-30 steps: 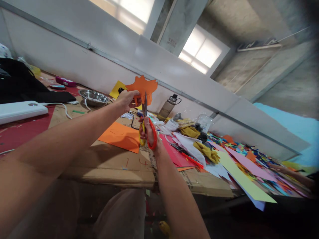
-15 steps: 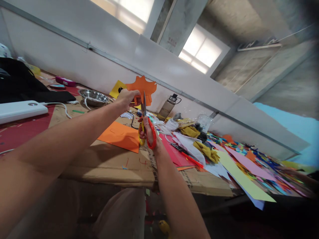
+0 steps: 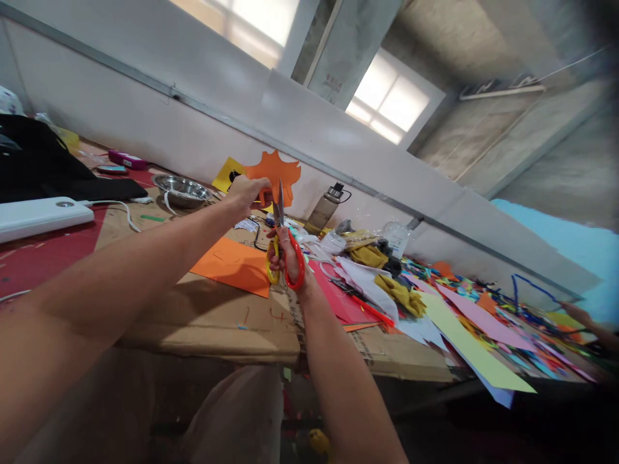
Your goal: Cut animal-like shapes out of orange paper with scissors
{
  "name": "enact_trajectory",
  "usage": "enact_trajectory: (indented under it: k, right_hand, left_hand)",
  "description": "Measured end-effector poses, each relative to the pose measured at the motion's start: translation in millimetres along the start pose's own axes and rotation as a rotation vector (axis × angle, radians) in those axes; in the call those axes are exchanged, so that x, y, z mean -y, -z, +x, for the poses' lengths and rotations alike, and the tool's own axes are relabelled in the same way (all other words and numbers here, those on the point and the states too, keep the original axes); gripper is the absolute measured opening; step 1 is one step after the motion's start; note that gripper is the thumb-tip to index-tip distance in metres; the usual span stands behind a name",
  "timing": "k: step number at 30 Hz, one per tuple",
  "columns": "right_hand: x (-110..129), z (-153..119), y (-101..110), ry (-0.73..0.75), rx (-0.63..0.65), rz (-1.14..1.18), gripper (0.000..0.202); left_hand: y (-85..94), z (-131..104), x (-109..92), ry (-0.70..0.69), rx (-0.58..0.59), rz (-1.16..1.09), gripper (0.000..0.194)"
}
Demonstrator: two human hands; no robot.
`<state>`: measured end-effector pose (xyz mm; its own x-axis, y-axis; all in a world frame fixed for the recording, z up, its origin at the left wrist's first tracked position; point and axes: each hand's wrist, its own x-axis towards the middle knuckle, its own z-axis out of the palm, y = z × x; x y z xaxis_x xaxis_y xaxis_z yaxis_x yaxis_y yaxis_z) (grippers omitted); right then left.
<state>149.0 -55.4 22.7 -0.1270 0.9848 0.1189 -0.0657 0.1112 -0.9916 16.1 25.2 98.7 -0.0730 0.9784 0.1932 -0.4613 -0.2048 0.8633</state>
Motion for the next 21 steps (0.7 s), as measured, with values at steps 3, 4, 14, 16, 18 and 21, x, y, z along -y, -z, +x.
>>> enact_trajectory:
  k: [3,4,14,16,18,21]
  right_hand:
    - [0.5,0.4,0.0,-0.008,0.001,0.01,0.071]
    - [0.8,0.4,-0.1,-0.009,0.002,0.013,0.071]
    - [0.4,0.3,-0.1,-0.008,0.002,0.032,0.067]
    - [-0.1,1.1,0.1,-0.009,-0.009,0.017,0.067]
    - [-0.3,1.6,0.2,-0.004,-0.015,0.004,0.069]
    - [0.1,1.5,0.3,0.01,-0.024,-0.015,0.075]
  left_hand:
    - [-0.6,-1.6,-0.5,-0.003,0.004,0.005,0.008]
    - [-0.6,-1.3,-0.2,-0.004,0.008,0.006,0.009]
    - [-2.3,-3.5,-1.1,0.032,-0.001,0.04,0.012]
    - [-2.9,-5.4,-2.3,0.034,-0.002,0.047,0.012]
    - [-3.1,-6.2,-2.7,0.031,-0.001,0.048,0.012]
    - [-2.8,-5.3,-1.6,0.029,-0.004,0.038,0.012]
